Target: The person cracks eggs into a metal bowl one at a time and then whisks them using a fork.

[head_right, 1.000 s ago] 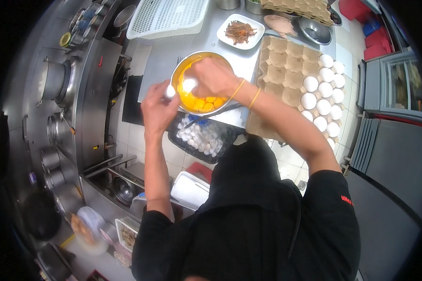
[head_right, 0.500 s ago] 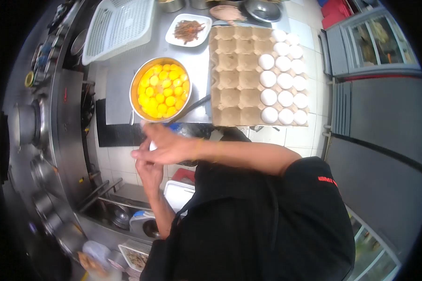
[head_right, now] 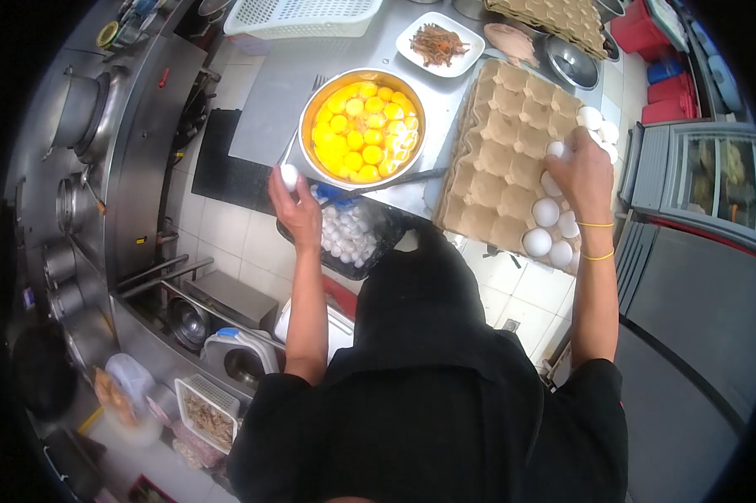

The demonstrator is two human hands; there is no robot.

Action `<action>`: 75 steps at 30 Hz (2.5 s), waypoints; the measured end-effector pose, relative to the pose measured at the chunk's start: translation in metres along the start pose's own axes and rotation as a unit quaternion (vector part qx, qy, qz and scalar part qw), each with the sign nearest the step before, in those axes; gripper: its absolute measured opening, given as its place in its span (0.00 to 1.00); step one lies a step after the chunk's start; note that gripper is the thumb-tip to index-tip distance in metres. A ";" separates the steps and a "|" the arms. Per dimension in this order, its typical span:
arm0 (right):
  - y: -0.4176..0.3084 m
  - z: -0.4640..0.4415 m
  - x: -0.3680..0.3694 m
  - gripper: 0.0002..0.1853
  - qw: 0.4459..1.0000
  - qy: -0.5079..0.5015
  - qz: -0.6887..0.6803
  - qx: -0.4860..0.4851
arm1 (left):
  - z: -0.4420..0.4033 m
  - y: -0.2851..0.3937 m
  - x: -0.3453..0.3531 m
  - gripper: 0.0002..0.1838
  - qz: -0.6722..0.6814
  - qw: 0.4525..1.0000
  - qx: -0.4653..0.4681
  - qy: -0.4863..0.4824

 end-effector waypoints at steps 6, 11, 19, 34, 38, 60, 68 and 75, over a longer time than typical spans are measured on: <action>0.054 -0.019 0.006 0.21 0.968 -0.021 -0.243 0.053 | -0.002 -0.015 0.017 0.24 0.019 0.996 -0.040 -0.076; 0.003 -0.022 0.006 0.15 0.553 -0.149 -0.818 0.050 | -0.031 0.006 -0.006 0.22 0.312 0.914 -0.234 -0.108; -0.223 -0.015 0.015 0.32 0.811 -0.092 -0.422 -0.395 | -0.090 0.099 0.020 0.17 0.481 0.793 -0.225 -0.298; -0.247 -0.020 0.066 0.23 0.812 -0.011 -0.418 -0.407 | -0.094 0.090 0.067 0.17 0.418 0.818 -0.174 -0.355; -0.246 -0.019 0.072 0.22 0.824 -0.015 -0.409 -0.393 | -0.090 0.079 0.082 0.17 0.386 0.840 -0.167 -0.344; -0.284 0.110 0.088 0.32 0.822 -0.299 -0.333 -0.351 | -0.036 0.092 -0.097 0.35 -0.209 0.947 0.146 -0.195; -0.293 0.161 0.121 0.56 0.727 -0.413 -0.530 -0.141 | 0.046 0.081 -0.061 0.26 0.244 0.914 -0.166 -0.277; -0.099 0.067 0.003 0.24 0.962 0.046 -0.223 -0.149 | 0.067 -0.017 -0.007 0.25 0.454 0.787 -0.410 -0.082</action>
Point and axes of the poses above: each hand's wrist, its own z-axis away from the middle knuckle, its own x-axis out of the palm, y = z × x, the point moved 8 cm from there along -z, towards the middle knuckle, and after that the axes turned 3 degrees about z, right-handed, at the moved point
